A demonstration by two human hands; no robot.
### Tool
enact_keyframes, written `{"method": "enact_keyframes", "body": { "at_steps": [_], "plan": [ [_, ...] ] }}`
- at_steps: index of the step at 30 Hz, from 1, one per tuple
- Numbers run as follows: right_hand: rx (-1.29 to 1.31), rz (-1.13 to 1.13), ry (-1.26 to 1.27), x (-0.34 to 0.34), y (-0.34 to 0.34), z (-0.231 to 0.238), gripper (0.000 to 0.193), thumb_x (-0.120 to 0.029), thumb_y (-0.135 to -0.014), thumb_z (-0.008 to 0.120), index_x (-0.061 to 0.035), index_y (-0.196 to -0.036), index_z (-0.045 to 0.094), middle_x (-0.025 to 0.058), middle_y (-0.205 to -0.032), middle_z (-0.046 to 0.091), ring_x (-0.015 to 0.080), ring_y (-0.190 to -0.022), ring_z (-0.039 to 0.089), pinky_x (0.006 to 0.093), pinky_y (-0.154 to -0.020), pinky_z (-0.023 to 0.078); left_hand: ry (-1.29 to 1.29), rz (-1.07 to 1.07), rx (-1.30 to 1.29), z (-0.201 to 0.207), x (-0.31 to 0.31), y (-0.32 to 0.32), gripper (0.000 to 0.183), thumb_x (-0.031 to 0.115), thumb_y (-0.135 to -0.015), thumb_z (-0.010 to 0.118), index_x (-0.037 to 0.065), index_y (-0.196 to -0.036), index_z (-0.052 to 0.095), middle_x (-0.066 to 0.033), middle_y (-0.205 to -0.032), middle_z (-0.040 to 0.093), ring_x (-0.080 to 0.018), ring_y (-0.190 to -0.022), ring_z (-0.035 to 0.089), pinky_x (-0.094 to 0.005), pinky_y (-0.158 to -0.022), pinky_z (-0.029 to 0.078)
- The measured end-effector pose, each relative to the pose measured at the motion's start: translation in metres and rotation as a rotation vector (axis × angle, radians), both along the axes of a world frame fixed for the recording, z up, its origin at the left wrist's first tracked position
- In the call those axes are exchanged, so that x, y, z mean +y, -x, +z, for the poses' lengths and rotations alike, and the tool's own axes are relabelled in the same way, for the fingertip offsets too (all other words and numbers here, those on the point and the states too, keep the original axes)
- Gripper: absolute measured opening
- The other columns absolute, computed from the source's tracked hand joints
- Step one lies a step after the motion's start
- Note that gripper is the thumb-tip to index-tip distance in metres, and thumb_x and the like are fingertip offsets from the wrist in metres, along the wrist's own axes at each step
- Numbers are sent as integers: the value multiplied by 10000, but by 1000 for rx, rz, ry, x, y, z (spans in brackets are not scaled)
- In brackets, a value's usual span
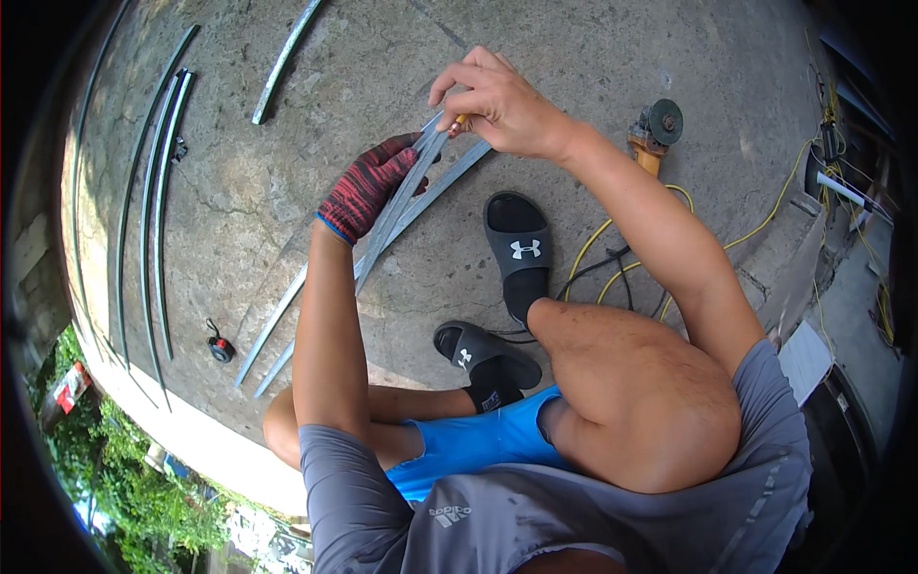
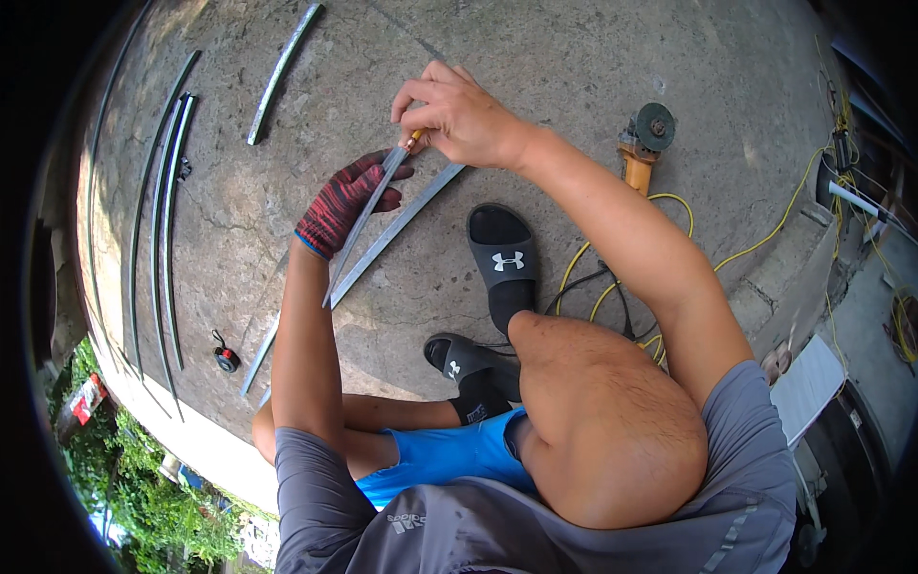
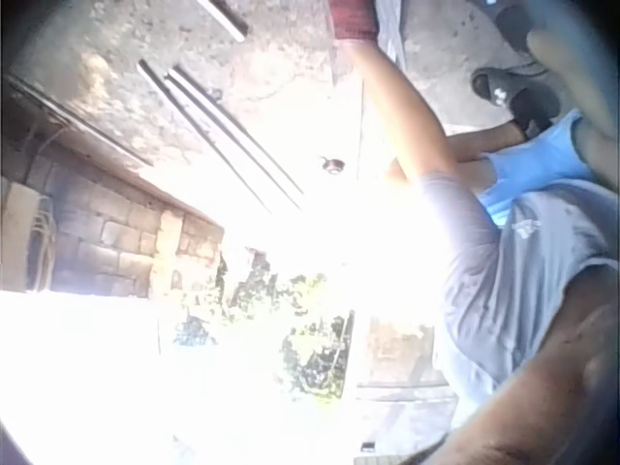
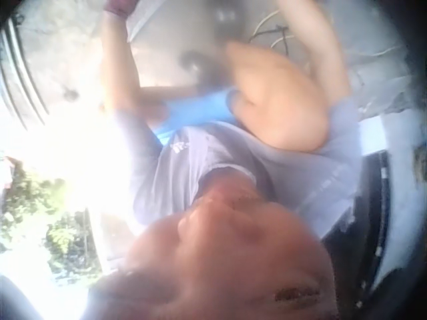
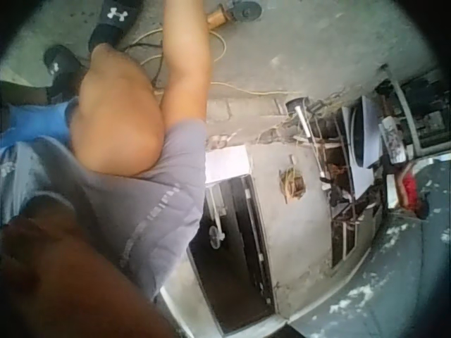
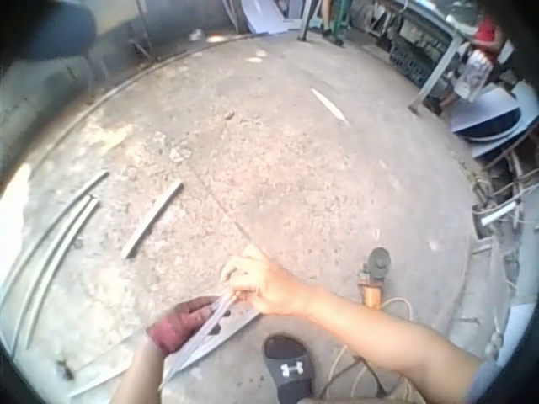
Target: The recorder measures metal rods using a speed square and pencil, and then cuts them using an electric angle grinder.
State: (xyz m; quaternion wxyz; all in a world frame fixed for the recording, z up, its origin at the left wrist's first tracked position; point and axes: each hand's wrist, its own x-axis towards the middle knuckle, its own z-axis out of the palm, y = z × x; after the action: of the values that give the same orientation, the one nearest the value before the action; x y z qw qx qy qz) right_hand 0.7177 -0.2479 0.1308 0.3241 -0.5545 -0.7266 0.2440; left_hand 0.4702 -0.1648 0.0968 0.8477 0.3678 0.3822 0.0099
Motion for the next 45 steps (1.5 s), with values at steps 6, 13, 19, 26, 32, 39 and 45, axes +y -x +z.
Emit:
{"method": "enact_keyframes", "body": {
  "at_steps": [6, 13, 19, 26, 32, 39, 45],
  "plan": [
    [-91, -258, 24, -7, 7, -30, 192, -115, -808, 736, -155, -995, 732, 13, -1187, 612, 264, -1130, 519, 398, -1006, 405, -748, -34, 521, -57, -22, 8, 325, 196, -957, 616, 29, -1231, 662, -89, -906, 731, -185, -925, 674, -315, -879, 502],
    [241, -470, 516, -42, -19, -68, 226, -98, -939, 564, -58, -1147, 644, 109, -1105, 660, 258, -1078, 612, 389, -923, 501, -1119, -199, 818, -74, -38, -23, 293, 283, -933, 632, 197, -1204, 702, -164, -1174, 638, -351, -1085, 615, -434, -972, 479],
    [349, -718, 628, -41, -11, -77, 141, -66, -932, 537, -18, -1037, 618, 126, -1078, 651, 229, -1005, 629, 357, -904, 494, -1221, -290, 1045, -70, -47, -34, 413, 273, -886, 668, 273, -1299, 643, -145, -1263, 596, -336, -1161, 574, -462, -1014, 438],
    [136, -573, 539, -30, -14, -110, 218, -99, -913, 573, -31, -1095, 671, 180, -1039, 671, 315, -1037, 624, 403, -925, 493, -1345, -445, 803, -70, -48, -32, 559, 135, -864, 640, 302, -1391, 556, -94, -1329, 604, -322, -1195, 577, -455, -1024, 444],
    [141, -645, 598, -17, 4, -111, 220, -111, -858, 690, -24, -1059, 707, 112, -848, 719, 231, -817, 695, 369, -777, 537, -1336, -493, 770, -76, -45, -33, 574, 72, -866, 630, 318, -1380, 563, -102, -1306, 618, -325, -1154, 603, -425, -992, 489],
    [186, -653, 645, -10, 4, -110, 177, -109, -828, 726, -99, -1004, 734, 96, -874, 740, 257, -837, 712, 388, -776, 550, -1360, -347, 758, -76, -52, -28, 484, 82, -864, 619, 286, -1302, 630, -96, -1212, 658, -333, -1089, 611, -432, -941, 509],
    [195, -657, 558, -13, 7, -117, 177, -102, -813, 731, -83, -989, 736, 107, -861, 740, 274, -818, 713, 394, -766, 553, -1373, -310, 766, -82, -55, -29, 513, 87, -839, 657, 273, -1316, 624, -138, -1182, 663, -334, -1072, 625, -437, -943, 508]
  ]
}}
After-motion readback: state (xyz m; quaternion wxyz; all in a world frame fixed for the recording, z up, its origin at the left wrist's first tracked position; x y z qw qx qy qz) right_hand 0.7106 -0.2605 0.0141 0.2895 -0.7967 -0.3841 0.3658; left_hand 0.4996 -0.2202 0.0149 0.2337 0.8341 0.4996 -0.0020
